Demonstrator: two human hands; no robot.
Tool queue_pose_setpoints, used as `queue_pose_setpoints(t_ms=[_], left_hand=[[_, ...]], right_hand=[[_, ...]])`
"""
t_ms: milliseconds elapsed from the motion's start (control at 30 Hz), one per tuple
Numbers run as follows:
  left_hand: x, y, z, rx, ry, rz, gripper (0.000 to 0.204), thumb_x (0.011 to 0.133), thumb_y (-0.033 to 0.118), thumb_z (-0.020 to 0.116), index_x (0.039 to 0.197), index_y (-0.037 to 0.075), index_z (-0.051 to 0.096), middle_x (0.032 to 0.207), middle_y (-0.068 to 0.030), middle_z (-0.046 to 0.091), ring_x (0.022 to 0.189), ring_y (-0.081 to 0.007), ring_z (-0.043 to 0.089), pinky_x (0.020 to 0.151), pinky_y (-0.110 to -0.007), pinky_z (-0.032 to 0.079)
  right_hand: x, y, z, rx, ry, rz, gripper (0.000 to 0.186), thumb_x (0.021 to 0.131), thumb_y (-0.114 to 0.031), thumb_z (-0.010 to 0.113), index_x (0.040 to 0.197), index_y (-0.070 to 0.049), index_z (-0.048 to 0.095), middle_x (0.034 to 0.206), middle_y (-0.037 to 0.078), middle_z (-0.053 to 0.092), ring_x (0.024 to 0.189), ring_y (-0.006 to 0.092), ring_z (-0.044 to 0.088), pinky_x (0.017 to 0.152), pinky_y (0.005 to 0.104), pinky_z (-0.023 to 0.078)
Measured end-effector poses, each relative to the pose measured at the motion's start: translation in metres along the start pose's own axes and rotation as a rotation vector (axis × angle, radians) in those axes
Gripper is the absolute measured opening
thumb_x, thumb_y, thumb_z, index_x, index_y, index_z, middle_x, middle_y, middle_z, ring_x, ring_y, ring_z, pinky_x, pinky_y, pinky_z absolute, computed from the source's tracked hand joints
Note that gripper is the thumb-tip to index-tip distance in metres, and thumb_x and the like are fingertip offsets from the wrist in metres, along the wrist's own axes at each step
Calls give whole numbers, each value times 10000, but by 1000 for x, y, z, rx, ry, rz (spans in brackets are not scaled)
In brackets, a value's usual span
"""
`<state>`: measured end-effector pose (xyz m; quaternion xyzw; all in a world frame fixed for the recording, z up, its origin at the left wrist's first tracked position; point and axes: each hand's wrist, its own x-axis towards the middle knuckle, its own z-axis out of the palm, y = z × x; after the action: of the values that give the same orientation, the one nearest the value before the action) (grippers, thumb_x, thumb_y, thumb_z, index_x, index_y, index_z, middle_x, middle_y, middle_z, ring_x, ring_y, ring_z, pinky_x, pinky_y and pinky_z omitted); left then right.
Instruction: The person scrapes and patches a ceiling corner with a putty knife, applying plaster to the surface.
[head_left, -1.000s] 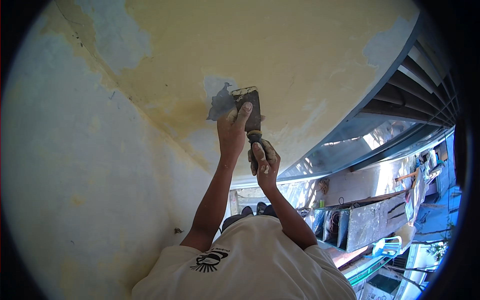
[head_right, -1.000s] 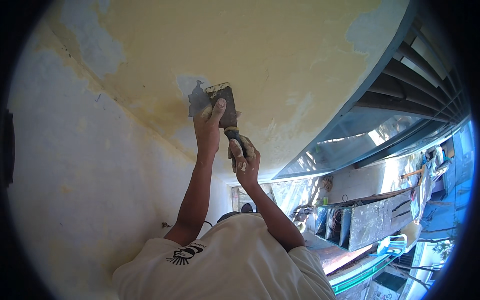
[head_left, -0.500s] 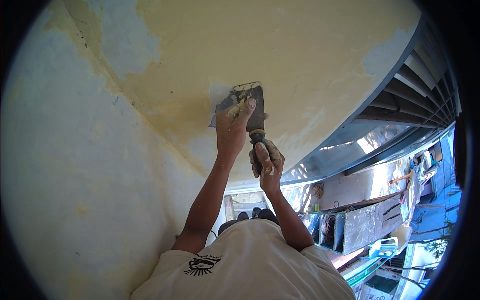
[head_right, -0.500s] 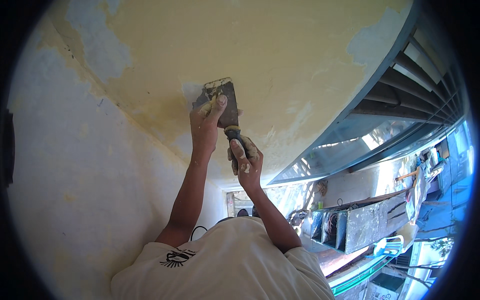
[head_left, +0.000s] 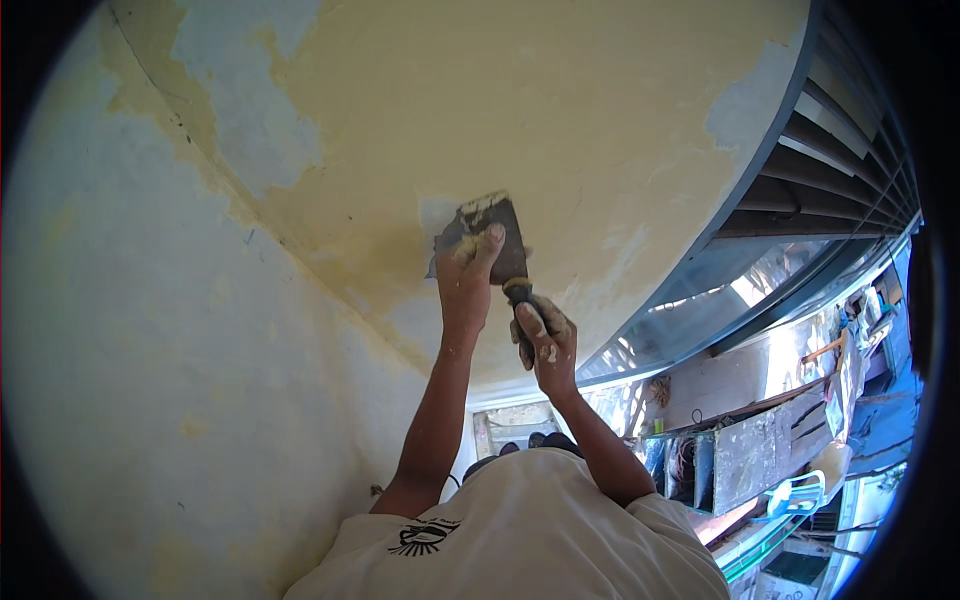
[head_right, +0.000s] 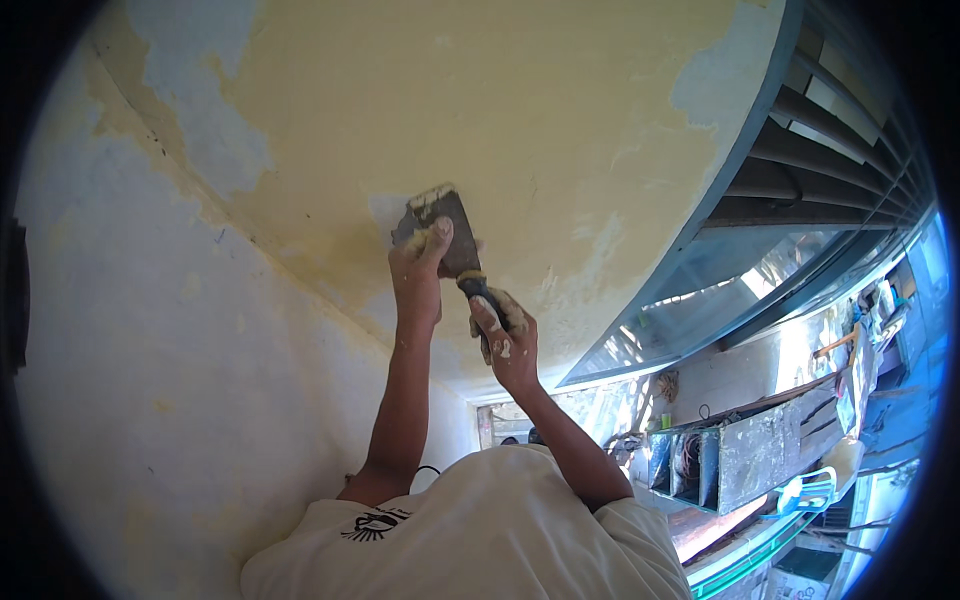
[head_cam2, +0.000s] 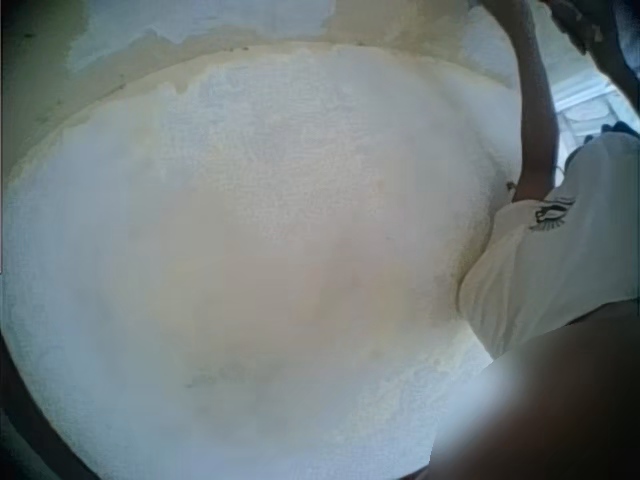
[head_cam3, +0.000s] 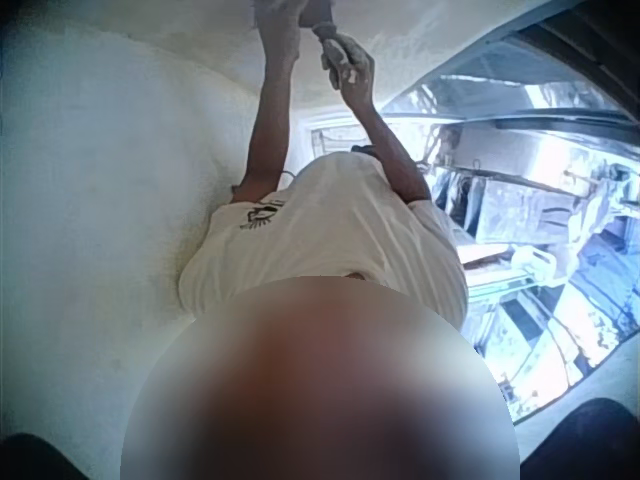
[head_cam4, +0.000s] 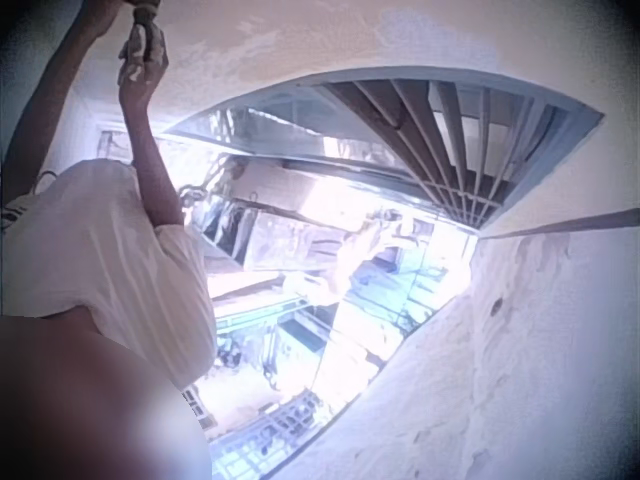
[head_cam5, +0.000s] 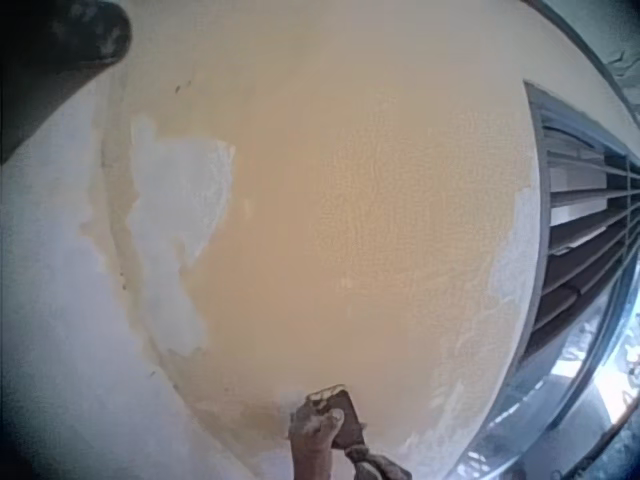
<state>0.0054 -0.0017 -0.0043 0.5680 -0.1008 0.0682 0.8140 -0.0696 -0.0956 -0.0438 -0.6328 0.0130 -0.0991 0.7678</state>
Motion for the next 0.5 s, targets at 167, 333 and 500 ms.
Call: queue_pose_setpoints(t_ms=[167,333,500], left_hand=[[-3,1,-1,-22,9,-32,346,881,298,577,833,-43,611,727,-104,626,666,-193,655,526,-273,534],[3,19,7,-91,19,28,342,877,304,581,821,-32,605,734,-112,623,669,-205,659,511,-274,539],[-10,-23,-8,-220,96,-33,385,875,375,571,973,3,581,847,-73,610,738,-154,618,628,-290,508]], right_hand=[[-9,-4,-1,20,21,18,250,892,-228,539,992,-5,593,597,-1,497,413,26,377,363,195,271],[7,-20,-7,-107,-70,-123,239,891,-226,543,967,-4,588,601,-4,497,414,28,375,370,195,281],[12,7,-26,-326,-148,-389,240,830,-132,596,1009,25,574,689,133,588,591,226,584,550,297,456]])
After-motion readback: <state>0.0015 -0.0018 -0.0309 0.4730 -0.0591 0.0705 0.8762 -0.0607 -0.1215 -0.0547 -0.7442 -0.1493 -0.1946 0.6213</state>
